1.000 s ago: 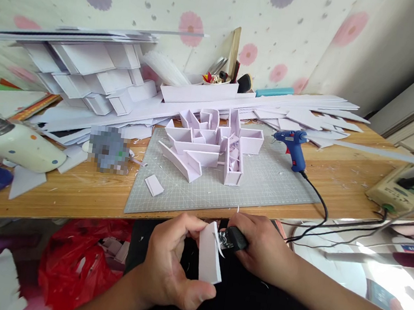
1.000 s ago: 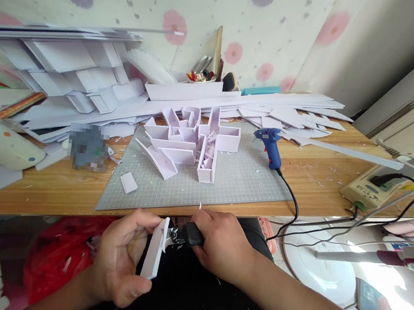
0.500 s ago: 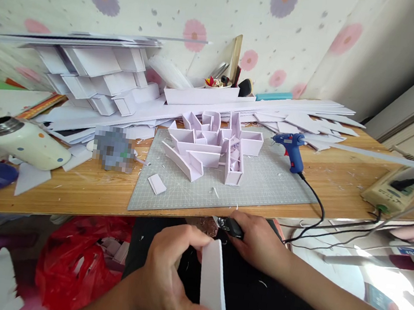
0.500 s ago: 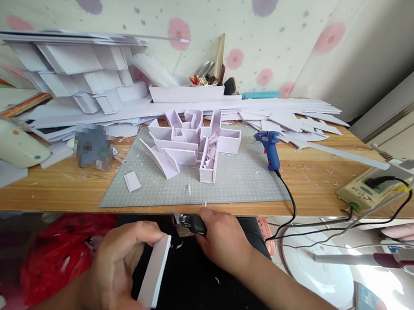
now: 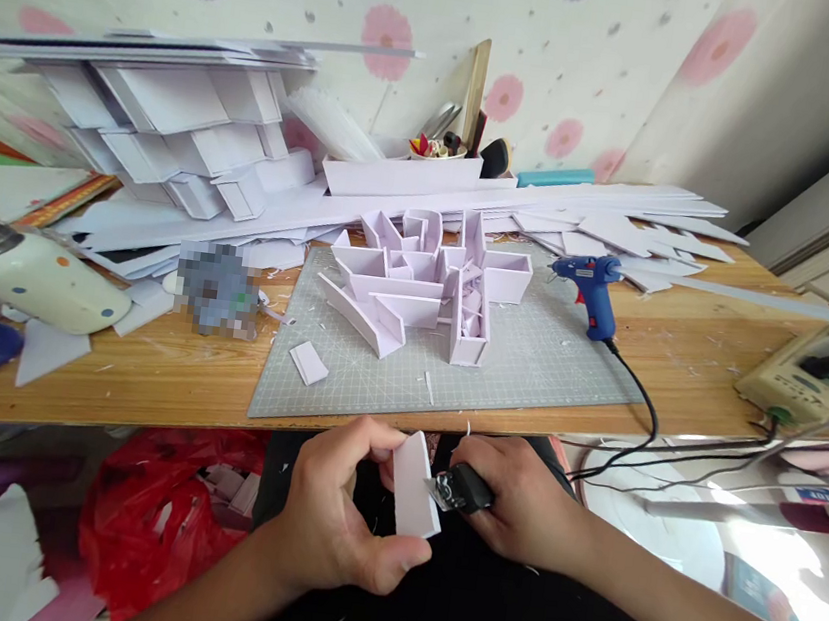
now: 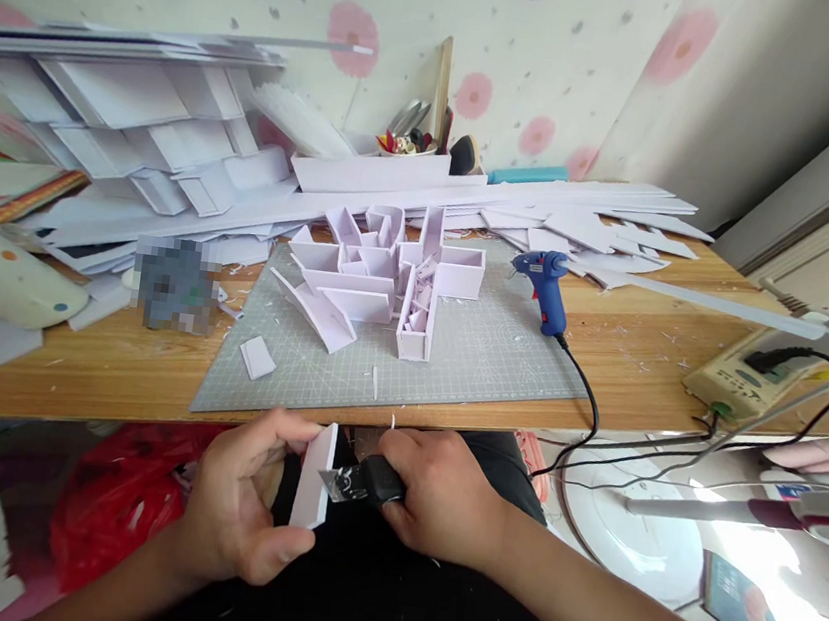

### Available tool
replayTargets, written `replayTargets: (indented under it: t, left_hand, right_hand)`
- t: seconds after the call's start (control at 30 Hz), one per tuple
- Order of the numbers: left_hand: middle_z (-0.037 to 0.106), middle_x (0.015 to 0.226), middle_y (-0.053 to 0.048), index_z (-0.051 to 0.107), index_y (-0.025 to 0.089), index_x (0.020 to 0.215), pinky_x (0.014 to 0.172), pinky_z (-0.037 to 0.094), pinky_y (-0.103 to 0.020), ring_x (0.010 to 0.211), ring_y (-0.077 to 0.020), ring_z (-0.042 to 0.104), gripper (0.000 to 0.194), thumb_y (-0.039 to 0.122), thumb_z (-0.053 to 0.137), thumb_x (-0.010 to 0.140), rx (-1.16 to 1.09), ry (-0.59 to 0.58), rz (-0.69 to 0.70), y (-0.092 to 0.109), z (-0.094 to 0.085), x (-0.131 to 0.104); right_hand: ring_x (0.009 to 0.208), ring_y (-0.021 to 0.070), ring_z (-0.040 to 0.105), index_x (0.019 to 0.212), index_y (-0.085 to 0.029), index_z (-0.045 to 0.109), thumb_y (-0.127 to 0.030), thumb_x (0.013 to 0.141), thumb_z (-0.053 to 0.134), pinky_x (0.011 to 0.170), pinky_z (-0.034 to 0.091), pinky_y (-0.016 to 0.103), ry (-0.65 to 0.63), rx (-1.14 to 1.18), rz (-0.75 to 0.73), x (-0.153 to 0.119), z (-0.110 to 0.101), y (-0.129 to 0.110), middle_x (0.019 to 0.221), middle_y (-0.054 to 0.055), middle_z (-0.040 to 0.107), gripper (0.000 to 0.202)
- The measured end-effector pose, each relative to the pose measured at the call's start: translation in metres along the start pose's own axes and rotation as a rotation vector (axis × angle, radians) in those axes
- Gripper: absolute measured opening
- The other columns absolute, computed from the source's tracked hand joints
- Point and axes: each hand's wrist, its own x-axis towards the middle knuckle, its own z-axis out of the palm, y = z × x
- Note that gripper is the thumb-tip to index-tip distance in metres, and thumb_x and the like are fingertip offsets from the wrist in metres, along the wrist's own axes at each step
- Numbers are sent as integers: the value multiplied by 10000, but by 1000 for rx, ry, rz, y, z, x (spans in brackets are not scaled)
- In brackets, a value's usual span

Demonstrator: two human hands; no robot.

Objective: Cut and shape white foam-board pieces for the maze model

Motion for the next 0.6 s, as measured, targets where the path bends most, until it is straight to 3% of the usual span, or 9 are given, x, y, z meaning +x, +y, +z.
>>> replayTargets:
  t: [0.23,0.43,0.6]
  left_hand:
    - [575,639,1,589,173,855,514,438,-238,529,-125,537,476,563,742,629,-46,1,8,-4,3,-1]
    - [547,611,3,586,169,826,488,413,-238,516,-121,501,536,639,720,605,-33,-47,11,1,4,-1]
    - [552,622,11,571,178,849,498,422,-232,514,-116,515,490,599,712,642,-7,-26,35,-1,4,1]
  right_hand:
    - [579,137,543,738,-209,495,-71,705,506,539,364,219,35,16,32,2,1,4,658,-1,600,142]
    - [627,158,591,733,-198,500,-96,746,524,567,400,228,-2,13,196,4,1,6,696,27,619,106]
    - [582,141,544,715,-205,472,-91,730,501,543,372,222,24,67,62,1,2,7,662,14,597,118]
